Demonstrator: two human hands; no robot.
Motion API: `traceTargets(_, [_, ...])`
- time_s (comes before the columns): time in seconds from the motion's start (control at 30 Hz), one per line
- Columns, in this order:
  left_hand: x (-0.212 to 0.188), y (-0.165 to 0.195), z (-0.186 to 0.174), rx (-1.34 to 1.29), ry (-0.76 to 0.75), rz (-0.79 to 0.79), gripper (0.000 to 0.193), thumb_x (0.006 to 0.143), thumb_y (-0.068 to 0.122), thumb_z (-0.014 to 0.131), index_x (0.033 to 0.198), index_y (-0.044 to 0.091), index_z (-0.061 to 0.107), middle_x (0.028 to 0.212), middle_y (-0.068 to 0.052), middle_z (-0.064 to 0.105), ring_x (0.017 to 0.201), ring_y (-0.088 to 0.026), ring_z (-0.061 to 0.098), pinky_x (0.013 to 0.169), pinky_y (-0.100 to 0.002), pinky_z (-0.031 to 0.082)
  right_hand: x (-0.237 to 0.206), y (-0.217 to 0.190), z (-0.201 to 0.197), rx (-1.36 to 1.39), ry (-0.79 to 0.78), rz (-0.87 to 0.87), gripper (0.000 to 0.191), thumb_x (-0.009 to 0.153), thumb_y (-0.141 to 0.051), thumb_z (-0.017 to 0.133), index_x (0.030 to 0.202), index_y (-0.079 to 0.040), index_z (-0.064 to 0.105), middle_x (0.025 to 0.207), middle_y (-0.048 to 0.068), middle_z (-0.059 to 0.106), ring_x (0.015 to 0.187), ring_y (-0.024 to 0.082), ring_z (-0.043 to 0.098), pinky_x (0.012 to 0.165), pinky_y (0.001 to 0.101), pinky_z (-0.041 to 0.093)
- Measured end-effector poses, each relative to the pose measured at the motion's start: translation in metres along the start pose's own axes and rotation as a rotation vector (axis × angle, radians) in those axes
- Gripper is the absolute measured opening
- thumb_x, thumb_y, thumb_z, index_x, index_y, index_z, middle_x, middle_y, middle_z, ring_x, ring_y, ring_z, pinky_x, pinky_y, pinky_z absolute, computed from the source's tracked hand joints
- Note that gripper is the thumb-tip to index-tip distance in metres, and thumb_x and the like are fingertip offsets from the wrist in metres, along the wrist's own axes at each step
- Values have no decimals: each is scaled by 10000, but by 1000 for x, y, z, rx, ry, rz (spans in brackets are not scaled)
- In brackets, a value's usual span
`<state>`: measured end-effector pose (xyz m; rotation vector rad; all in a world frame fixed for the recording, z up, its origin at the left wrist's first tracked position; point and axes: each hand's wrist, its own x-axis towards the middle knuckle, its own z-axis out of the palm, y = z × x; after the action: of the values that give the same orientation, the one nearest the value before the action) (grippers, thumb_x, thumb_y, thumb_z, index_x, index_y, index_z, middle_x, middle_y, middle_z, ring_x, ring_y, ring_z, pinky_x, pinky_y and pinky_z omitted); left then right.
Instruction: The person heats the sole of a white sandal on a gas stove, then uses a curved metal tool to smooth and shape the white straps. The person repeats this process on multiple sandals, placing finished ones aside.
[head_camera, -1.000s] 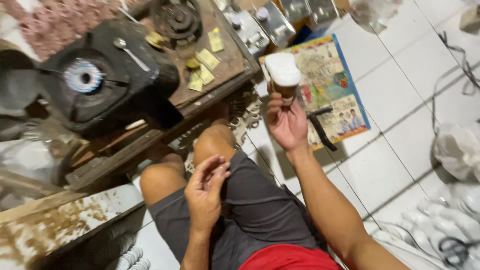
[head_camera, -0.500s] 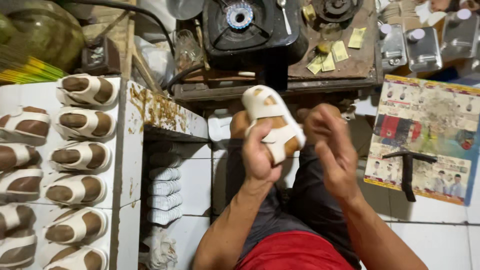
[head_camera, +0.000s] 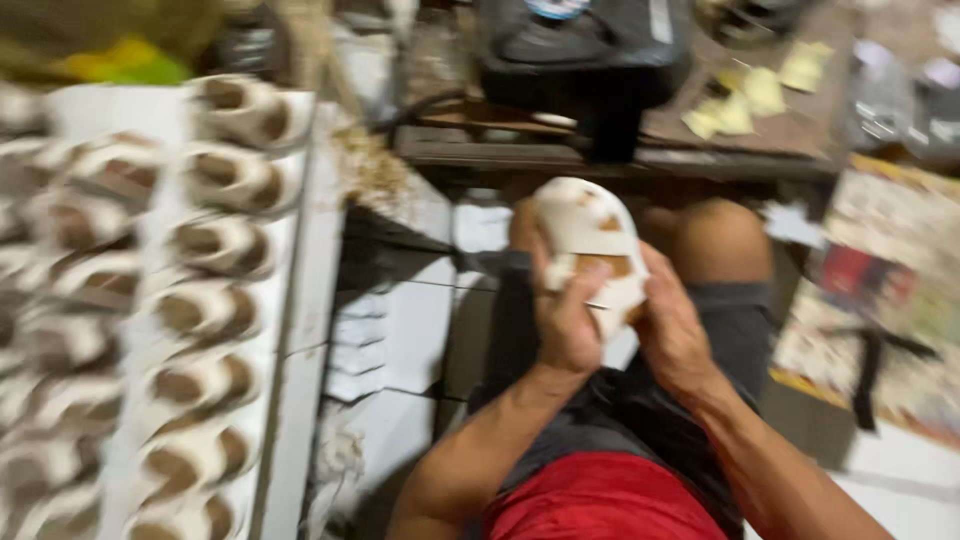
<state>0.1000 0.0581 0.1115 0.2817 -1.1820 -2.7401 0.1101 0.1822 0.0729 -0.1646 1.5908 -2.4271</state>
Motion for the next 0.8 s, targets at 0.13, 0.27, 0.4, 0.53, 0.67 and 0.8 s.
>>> traceTargets(0.13, [8,-3,-25,-40,-134,2,675,919,34,607,1549,44,364,1282,-95,564,1124,-180,588,930,-326,531,6,12,8,264,-74,111,675,1063,-431,455,1575,-27,283,1525,126,446,1413,256,446,1189,431,332])
traceTargets(0.27, [10,20,-47,56,-141,132,610,977,47,622,1535,-33,390,1239,-102,566,1146,-189,589,1008,-344,529,28,14,18,149,-216,165,726,1063,-464,451,1597,6,305,1567,137,434,1448,261,413,1200,427,298])
traceTargets(0.4, [9,56,-58,-54,18,100,781,876,56,657,1592,28,348,1339,-141,564,1207,-230,605,1024,-367,539,49,11,30,62,-268,124,729,1051,-422,472,1623,-14,277,1545,177,463,1440,279,450,1177,461,344])
traceTargets(0.53, [17,110,-88,72,97,140,972,758,51,702,1596,148,217,1369,-124,520,1219,-239,578,1007,-398,540,67,8,32,-261,-284,-27,618,1055,-248,492,1602,-23,313,1446,216,552,1351,270,561,1093,435,486])
traceTargets(0.67, [78,221,-137,317,145,391,915,871,74,677,1665,-13,232,1499,-158,494,1307,-266,568,1042,-343,563,83,0,-2,-521,-88,58,543,1009,-124,549,1539,-38,470,1333,172,658,1133,256,660,914,373,559])
traceTargets(0.8, [186,349,-188,965,476,581,766,826,173,692,1525,35,409,1364,-185,609,1164,-296,628,930,-367,564,90,3,-49,-396,62,19,435,1074,-127,575,1487,7,561,1290,157,675,1152,223,657,1000,336,545])
